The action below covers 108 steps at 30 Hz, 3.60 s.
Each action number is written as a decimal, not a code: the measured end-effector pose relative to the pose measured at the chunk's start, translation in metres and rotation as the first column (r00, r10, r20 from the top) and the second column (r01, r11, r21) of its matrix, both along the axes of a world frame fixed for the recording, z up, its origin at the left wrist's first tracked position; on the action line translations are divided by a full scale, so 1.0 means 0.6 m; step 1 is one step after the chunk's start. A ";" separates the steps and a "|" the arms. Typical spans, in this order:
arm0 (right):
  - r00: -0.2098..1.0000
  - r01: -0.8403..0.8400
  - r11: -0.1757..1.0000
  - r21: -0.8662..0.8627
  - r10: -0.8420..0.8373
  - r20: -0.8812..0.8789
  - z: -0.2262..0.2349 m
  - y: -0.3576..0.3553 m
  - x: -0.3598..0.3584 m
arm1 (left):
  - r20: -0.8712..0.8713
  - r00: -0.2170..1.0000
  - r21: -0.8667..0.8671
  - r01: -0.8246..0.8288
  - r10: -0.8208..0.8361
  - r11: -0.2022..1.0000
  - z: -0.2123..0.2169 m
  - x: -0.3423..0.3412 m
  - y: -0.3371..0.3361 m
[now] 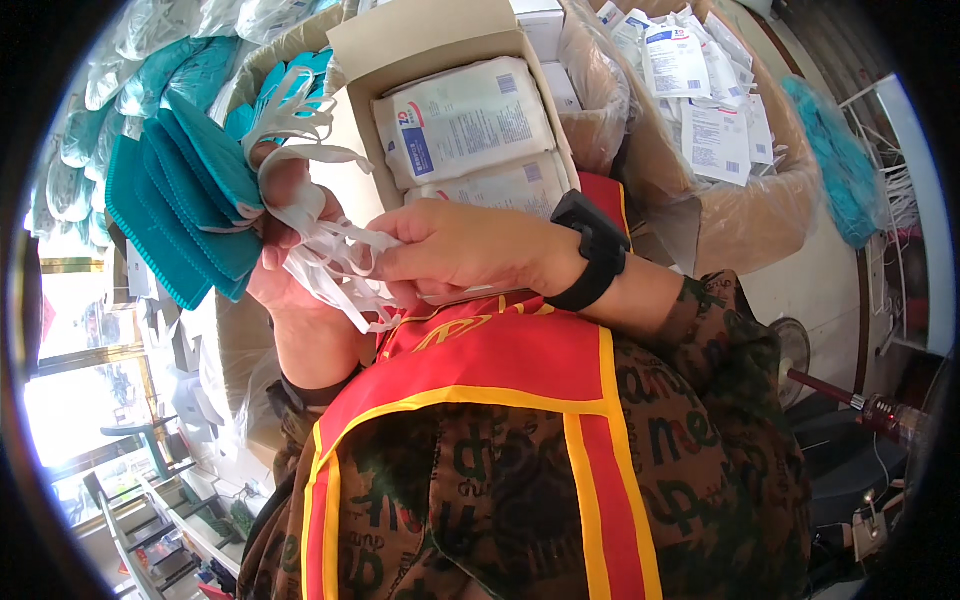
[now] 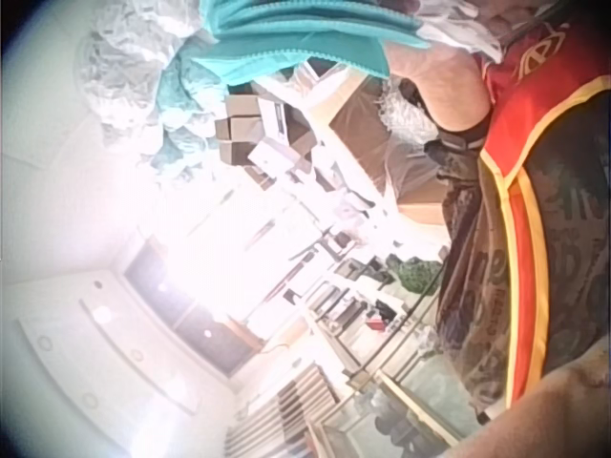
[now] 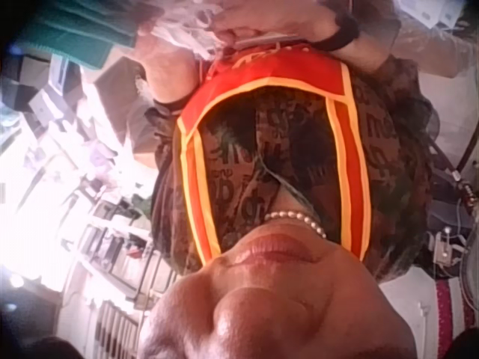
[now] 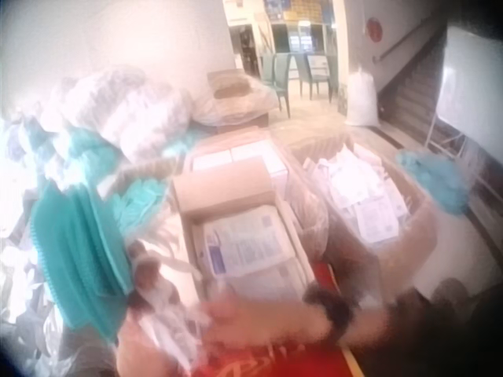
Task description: The recorder is grouping teal-colored masks and placing them into cardboard boxes alongside individually wrapped white masks.
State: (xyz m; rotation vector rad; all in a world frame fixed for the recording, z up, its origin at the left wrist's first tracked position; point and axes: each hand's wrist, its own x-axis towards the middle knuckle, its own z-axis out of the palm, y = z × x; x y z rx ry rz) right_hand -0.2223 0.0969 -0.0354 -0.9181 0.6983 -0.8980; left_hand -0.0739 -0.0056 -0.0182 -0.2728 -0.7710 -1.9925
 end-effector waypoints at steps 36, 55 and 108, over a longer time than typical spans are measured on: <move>0.990 0.043 0.992 -0.119 -0.059 -0.130 0.017 -0.009 -0.002 | -0.033 0.953 -0.044 0.300 -0.301 0.953 0.021 -0.011 -0.012; 0.913 0.035 0.961 -0.274 -0.142 -0.382 0.020 -0.004 -0.004 | 0.070 0.996 -0.152 -0.046 0.057 0.987 -0.003 0.003 -0.021; 0.812 -0.151 0.988 0.033 0.143 -0.566 0.174 0.206 -0.153 | 0.106 0.462 -0.860 0.488 0.880 -0.152 0.074 0.127 -0.011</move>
